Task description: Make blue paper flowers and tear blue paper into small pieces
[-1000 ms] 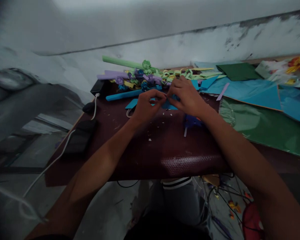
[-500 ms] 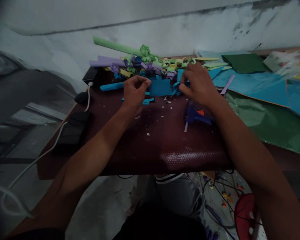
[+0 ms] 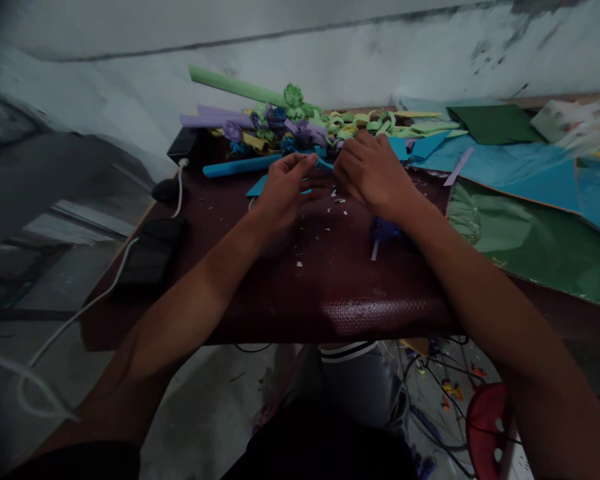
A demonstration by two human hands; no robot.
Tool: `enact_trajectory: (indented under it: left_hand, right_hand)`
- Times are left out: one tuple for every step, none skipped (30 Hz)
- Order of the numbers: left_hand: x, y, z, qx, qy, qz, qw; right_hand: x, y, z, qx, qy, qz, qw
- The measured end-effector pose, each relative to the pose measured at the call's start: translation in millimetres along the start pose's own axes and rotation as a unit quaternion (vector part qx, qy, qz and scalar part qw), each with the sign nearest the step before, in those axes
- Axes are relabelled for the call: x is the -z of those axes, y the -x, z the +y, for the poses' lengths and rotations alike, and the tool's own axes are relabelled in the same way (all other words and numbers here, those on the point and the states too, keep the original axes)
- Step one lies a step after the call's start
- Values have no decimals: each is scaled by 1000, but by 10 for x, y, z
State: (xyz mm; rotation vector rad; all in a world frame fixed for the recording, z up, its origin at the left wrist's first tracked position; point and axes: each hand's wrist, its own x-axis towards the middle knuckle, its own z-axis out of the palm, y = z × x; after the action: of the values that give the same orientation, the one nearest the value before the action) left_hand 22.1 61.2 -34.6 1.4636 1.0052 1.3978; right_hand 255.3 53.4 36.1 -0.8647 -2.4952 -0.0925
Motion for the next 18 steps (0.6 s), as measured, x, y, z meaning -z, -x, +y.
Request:
enact_trajectory:
  left_hand:
    - [-15, 8, 19, 9, 13, -8, 1000]
    - [-30, 16, 35, 20, 30, -14, 999]
    - [-43, 23, 48, 30, 47, -18, 998]
    - [-53, 29, 58, 35, 60, -20, 997]
    - [-59, 35, 65, 35, 66, -21, 997]
    - [-63, 41, 70, 29, 64, -22, 997]
    - [-63, 48, 75, 19, 58, -25, 998]
    - [-62, 56, 79, 7, 48, -27, 998]
    - [-60, 65, 84, -4, 38, -31, 999]
    - [-58, 75, 91, -11, 32, -35, 999]
    - [-56, 85, 100, -14, 29, -42, 999]
    - [-55, 95, 111, -16, 31, -48, 998]
    - [-55, 103, 123, -18, 38, -56, 998]
    - [-56, 109, 135, -21, 48, -61, 997]
    - [-57, 113, 147, -23, 61, -65, 996]
    - [-58, 115, 158, -25, 71, -68, 995]
    - [-60, 115, 167, -24, 76, -68, 995]
    - [-61, 114, 175, -21, 74, -66, 995]
  right_hand:
    - [-16, 2, 25, 1, -2, 12, 1000]
    - [-31, 6, 51, 3, -6, 27, 1000]
    - [-43, 12, 78, 5, -11, 42, 999]
    - [-51, 19, 101, 4, -19, 55, 998]
    - [-57, 25, 119, -1, -32, 66, 997]
    - [-60, 30, 130, -10, -53, 74, 996]
    - [-63, 33, 133, -24, -79, 78, 994]
    - [-67, 33, 129, -41, -108, 82, 990]
    - [-73, 31, 120, -59, -140, 85, 985]
    - [-83, 27, 109, -74, -173, 90, 978]
    - [-97, 21, 97, -86, -204, 92, 971]
    - [-114, 15, 88, -96, -231, 92, 964]
    - [-134, 9, 83, -102, -256, 89, 957]
    - [-156, 4, 82, -106, -277, 85, 951]
    - [-177, 0, 86, -109, -294, 80, 946]
    - [-197, -3, 93, -113, -309, 77, 941]
    - [-213, -5, 102, -117, -323, 75, 936]
    - [-226, -8, 111, -120, -335, 74, 932]
